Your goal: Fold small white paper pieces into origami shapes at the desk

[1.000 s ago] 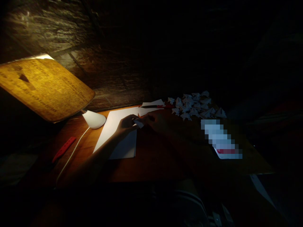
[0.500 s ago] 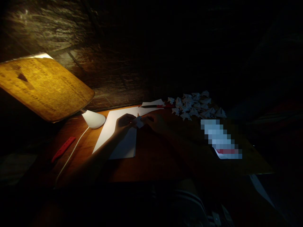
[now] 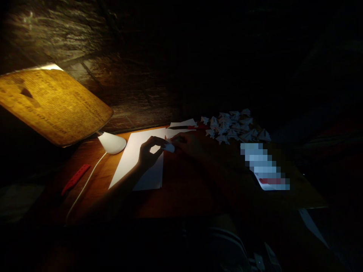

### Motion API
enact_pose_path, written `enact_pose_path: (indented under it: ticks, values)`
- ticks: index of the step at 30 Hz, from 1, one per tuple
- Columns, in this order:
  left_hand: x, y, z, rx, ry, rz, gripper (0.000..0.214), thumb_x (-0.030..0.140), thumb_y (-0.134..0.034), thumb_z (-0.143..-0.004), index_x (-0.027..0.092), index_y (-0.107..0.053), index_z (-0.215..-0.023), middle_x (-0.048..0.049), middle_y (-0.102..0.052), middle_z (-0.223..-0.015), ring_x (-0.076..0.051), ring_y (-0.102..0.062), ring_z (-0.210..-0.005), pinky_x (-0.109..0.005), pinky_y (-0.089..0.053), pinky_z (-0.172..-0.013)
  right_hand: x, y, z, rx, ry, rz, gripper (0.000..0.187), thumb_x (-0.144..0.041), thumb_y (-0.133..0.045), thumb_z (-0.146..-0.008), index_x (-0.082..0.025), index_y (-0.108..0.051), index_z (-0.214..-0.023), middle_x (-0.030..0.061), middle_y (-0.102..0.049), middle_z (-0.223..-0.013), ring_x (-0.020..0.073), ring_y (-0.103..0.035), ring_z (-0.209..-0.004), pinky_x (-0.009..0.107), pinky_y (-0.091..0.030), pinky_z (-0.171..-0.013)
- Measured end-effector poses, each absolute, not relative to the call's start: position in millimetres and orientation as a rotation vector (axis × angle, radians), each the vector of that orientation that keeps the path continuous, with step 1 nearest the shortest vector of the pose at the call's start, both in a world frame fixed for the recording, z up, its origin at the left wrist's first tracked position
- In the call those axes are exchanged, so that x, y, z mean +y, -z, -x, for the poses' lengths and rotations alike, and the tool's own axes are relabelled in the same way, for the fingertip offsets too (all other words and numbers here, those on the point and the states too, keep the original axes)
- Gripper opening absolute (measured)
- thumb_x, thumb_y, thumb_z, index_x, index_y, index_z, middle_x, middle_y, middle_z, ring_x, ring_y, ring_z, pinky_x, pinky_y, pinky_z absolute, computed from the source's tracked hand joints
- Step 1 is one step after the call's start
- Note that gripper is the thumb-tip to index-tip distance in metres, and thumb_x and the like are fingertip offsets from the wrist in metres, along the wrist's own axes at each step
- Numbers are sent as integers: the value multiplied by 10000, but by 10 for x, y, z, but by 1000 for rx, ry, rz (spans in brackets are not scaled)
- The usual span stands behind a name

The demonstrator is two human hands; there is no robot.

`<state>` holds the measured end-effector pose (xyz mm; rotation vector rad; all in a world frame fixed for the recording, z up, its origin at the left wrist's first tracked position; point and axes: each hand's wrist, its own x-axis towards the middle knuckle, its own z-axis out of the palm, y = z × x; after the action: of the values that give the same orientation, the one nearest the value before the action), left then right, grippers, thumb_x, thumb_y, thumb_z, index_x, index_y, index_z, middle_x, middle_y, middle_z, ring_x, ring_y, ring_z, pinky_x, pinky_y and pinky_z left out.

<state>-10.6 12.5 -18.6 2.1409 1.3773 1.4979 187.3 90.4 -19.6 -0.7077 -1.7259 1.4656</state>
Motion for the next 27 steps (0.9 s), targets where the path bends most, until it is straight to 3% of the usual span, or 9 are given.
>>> enact_pose_path:
  ticks: [4,10,15,19,27]
  values:
    - [181,283,137,1213,-1603,-1803,362,368,-748,-815,194,-658,-1119,-113,-682,-1138,-221,-651,-1042,-332,-543,-841,906,239,-1867,-1697,-1468,738,225,-271,-742,-788,-215,-707,-1003,43,-751,-928,205,-694,-843,319,-561,-722]
    - [232,397,220,1156,-1421,-1341,525,592,-722,-810,172,-677,-1121,-79,-725,-974,-195,-685,-881,-284,-540,-758,884,210,-1884,-1819,-1350,703,232,-208,-716,-791,-197,-711,-1022,57,-767,-935,219,-706,-896,340,-570,-777]
    - [247,383,158,1176,-1381,-1273,574,465,-914,-646,159,-668,-1065,-50,-740,-881,-153,-684,-765,-254,-529,-705,875,247,-1867,-1846,-1337,692,231,-225,-718,-797,-196,-733,-1026,59,-768,-931,232,-704,-926,357,-569,-804]
    - [246,368,133,1166,-1373,-1247,493,377,-930,-641,155,-658,-987,-39,-733,-862,-144,-684,-769,-262,-536,-735,861,266,-1850,-1844,-1354,712,233,-221,-718,-802,-198,-751,-1032,70,-769,-939,232,-704,-929,361,-571,-815]
    - [319,494,218,1255,-1430,-1413,516,380,-939,-612,168,-627,-965,16,-622,-727,-104,-578,-640,-215,-432,-576,857,203,-1872,-1887,-1361,643,232,-302,-730,-794,-181,-786,-983,73,-787,-974,200,-695,-836,305,-540,-723]
